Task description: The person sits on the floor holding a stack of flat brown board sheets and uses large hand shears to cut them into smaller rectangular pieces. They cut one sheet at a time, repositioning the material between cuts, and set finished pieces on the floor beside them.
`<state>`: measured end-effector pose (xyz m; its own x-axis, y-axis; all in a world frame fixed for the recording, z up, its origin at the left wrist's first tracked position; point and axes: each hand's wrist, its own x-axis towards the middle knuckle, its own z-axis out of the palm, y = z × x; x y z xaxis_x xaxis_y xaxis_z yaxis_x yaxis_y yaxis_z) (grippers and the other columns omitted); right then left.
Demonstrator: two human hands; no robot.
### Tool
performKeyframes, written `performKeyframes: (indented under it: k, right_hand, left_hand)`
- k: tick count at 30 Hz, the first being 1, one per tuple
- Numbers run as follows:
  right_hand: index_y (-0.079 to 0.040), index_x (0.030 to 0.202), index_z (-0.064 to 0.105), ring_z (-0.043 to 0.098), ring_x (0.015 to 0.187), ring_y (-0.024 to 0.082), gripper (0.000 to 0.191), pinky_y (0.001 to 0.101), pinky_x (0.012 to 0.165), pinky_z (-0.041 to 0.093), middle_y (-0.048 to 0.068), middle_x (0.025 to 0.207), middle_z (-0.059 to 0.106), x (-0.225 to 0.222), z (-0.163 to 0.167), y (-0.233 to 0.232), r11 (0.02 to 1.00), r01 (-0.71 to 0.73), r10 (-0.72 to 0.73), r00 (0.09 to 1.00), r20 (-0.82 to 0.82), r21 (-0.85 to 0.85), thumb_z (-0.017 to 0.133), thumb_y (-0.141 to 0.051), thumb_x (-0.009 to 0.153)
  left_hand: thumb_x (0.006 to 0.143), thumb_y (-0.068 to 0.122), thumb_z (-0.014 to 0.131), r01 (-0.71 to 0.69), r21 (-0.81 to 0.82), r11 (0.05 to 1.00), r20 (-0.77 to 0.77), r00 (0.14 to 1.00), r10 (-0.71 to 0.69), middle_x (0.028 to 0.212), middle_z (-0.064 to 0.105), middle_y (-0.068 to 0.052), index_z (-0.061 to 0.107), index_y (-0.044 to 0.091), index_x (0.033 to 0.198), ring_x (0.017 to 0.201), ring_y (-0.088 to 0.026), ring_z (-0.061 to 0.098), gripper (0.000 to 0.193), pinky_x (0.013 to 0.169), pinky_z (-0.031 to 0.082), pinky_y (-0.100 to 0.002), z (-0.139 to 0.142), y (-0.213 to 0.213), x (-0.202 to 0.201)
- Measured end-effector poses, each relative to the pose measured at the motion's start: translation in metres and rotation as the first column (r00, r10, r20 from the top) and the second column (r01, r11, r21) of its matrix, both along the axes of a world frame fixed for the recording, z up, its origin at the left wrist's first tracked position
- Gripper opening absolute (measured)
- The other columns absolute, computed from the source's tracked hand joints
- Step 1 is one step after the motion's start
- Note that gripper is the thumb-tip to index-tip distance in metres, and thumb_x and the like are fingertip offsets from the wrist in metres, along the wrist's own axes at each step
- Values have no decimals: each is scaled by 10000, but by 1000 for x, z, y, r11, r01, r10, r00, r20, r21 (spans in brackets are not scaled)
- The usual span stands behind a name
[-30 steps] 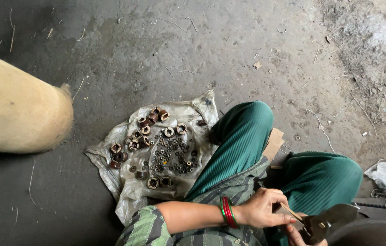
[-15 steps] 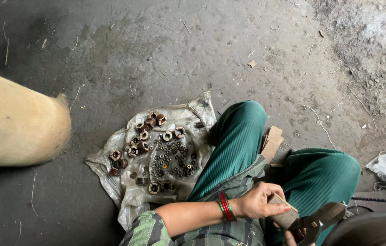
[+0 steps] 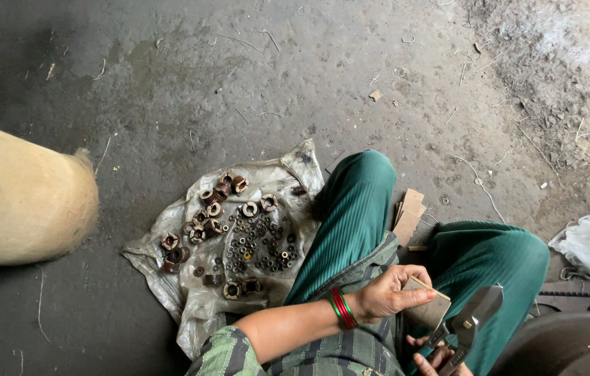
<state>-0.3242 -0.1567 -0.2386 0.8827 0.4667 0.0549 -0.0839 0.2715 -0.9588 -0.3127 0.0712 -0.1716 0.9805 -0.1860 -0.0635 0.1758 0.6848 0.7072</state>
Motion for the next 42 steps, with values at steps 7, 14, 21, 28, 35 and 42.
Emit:
performKeyframes:
  k: [7, 14, 21, 28, 35, 42]
  right_hand:
    - [56, 968, 681, 703, 1189, 441, 112, 598, 1029, 521, 287, 1209, 705, 7, -7, -6, 965, -230, 252, 945, 208, -124, 699, 59, 857]
    - [28, 1139, 629, 570, 1361, 454, 384, 705, 990, 505, 318, 1453, 545, -11, -26, -2, 977, -193, 160, 942, -296, -86, 808, 10, 800]
    - [-41, 1251, 683, 285, 1525, 401, 415, 727, 1054, 370, 232, 1649, 284, 15, 26, -7, 898, -55, 293, 815, -500, 437, 742, 1, 843]
    - [47, 1083, 725, 373, 1537, 317, 317, 410, 1203, 257, 232, 1345, 621, -36, 81, 1, 925, -300, 259, 947, -189, -233, 616, 56, 785]
    - [40, 1030, 749, 336, 1500, 278, 346, 384, 1207, 204, 196, 1571, 406, -61, 98, 33, 934, -193, 150, 975, -161, -299, 586, 51, 726]
    - [-3, 1053, 672, 463, 1428, 294, 357, 415, 1220, 280, 197, 1542, 481, -39, 124, 44, 920, -312, 237, 924, -300, -237, 573, 51, 714]
  left_hand:
    - [1067, 83, 677, 50, -161, 986, -10, 999, -52, 962, 715, -83, 573, 38, 948, 955, -132, 689, 164, 877, 563, -294, -7, -3, -2]
    - [1040, 92, 634, 36, -137, 990, -26, 999, -40, 983, 717, -116, 552, 65, 962, 952, -201, 722, 117, 846, 592, -335, 21, 11, 9]
    - [989, 161, 686, -475, 429, 768, 501, 833, 235, 807, 481, 1, 557, 47, 859, 789, -54, 457, 216, 759, 378, -260, 78, 34, 79]
    - [1005, 59, 691, -518, 517, 681, 512, 825, 240, 777, 510, -55, 545, 21, 872, 787, -121, 493, 201, 782, 421, -294, 76, 29, 102]
    - [1056, 42, 593, -241, 124, 962, 18, 970, 241, 960, 714, -168, 530, 14, 947, 901, -250, 754, 129, 800, 630, -360, 37, 22, 67]
    - [1100, 65, 597, -330, 280, 902, 169, 942, 292, 913, 616, -67, 507, 30, 979, 990, -245, 746, 155, 860, 601, -317, 80, 50, 52]
